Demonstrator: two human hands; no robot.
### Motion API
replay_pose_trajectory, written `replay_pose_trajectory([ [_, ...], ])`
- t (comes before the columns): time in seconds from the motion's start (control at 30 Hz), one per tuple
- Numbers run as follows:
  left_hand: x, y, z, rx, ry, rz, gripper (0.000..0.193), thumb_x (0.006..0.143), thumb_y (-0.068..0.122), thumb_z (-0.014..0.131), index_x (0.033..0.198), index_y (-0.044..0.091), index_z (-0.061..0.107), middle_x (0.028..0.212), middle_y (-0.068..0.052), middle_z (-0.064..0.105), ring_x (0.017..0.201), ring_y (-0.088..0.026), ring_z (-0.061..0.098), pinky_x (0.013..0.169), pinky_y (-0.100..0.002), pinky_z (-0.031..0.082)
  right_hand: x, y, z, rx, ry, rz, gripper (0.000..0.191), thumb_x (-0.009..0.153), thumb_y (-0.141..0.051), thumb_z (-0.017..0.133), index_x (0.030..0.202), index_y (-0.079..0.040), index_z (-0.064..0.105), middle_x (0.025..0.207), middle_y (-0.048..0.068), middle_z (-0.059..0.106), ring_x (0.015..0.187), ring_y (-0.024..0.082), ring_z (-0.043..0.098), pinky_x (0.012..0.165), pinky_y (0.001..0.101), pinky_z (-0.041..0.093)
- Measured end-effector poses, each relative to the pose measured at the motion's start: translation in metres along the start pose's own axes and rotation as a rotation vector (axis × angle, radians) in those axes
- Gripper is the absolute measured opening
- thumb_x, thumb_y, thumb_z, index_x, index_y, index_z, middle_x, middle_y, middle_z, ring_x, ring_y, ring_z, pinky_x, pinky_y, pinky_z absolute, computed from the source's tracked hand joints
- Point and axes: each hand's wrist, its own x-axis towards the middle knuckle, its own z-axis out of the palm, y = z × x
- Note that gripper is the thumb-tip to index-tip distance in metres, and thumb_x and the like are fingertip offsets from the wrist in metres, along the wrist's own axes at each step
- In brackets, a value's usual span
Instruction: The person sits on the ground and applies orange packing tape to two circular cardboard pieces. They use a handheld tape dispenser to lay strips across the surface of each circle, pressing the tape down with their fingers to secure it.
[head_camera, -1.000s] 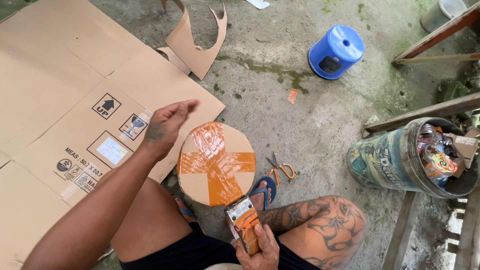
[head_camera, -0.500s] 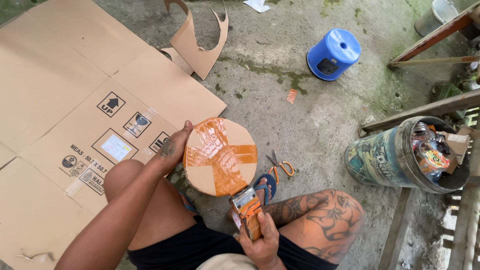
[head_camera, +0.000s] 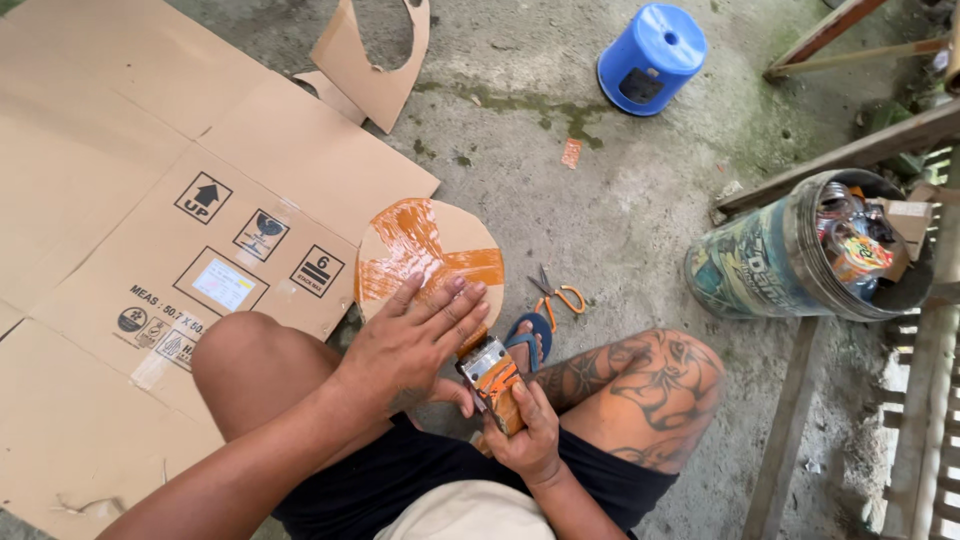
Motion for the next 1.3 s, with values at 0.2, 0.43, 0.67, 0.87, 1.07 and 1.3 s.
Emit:
replay_pose_trajectory([
  [0.2,0.001,0.008,0.014,0.109,0.123,-0.119,0.057,0.092,0.058,0.064,0.130,0.016,0.070,0.141,-0.001,0.064,0.137,-0.020,0.053,0.120,-0.055,0.025,0.011,-0.025,-0.019,-0.044,-0.077,0.066,0.068,0.075,-0.007,0.078,0.138,-0.004,0.054,0.096,0.019,0.065,0.073,0.034,0.062,0.065,0.0402,0.057],
  [0.43,0.004,0.015,0.026,0.208,0.195,-0.171,0.038,0.093,0.046,0.068,0.120,0.021,0.077,0.135,0.004,0.070,0.131,-0.016,0.059,0.117,-0.061,0.026,0.087,-0.085,-0.074,-0.207,-0.462,0.543,0.068,0.071,-0.026,0.075,0.138,-0.020,0.065,0.086,0.020,0.073,0.077,0.037,0.072,0.071,0.0433,0.059],
  [0.67,0.008,0.009,0.023,0.157,0.222,-0.150,0.035,0.090,0.041,0.071,0.119,0.021,0.076,0.128,0.004,0.071,0.126,-0.018,0.061,0.116,-0.060,0.029,0.118,-0.054,-0.072,-0.245,-0.648,1.025,0.066,0.072,-0.034,0.072,0.137,-0.030,0.065,0.102,0.021,0.076,0.092,0.032,0.076,0.086,0.0381,0.057],
  [0.87,-0.011,-0.003,0.016,0.158,0.152,-0.010,0.036,0.092,0.039,0.071,0.121,0.018,0.074,0.132,0.004,0.070,0.129,-0.019,0.059,0.117,-0.062,0.024,0.056,-0.027,-0.076,0.013,-0.510,0.996,0.063,0.073,-0.025,0.077,0.135,-0.020,0.066,0.112,0.010,0.079,0.098,0.018,0.077,0.088,0.0300,0.057],
  [1.07,-0.019,-0.005,0.007,0.229,0.160,0.023,0.050,0.088,0.044,0.069,0.131,0.019,0.069,0.140,0.003,0.064,0.133,-0.024,0.056,0.116,-0.067,0.017,0.000,0.005,-0.084,0.663,-0.257,0.797,0.071,0.080,-0.004,0.077,0.146,0.000,0.051,0.132,0.016,0.069,0.117,0.020,0.068,0.102,0.0340,0.053],
  [1.3,-0.014,0.020,0.002,-0.123,0.157,-0.098,0.047,0.091,0.034,0.074,0.129,0.008,0.067,0.136,-0.009,0.064,0.131,-0.028,0.057,0.117,-0.053,0.036,-0.022,0.011,-0.089,0.460,-0.150,0.277,0.075,0.081,-0.004,0.083,0.147,-0.002,0.047,0.139,0.022,0.060,0.125,0.026,0.064,0.105,0.0383,0.053],
])
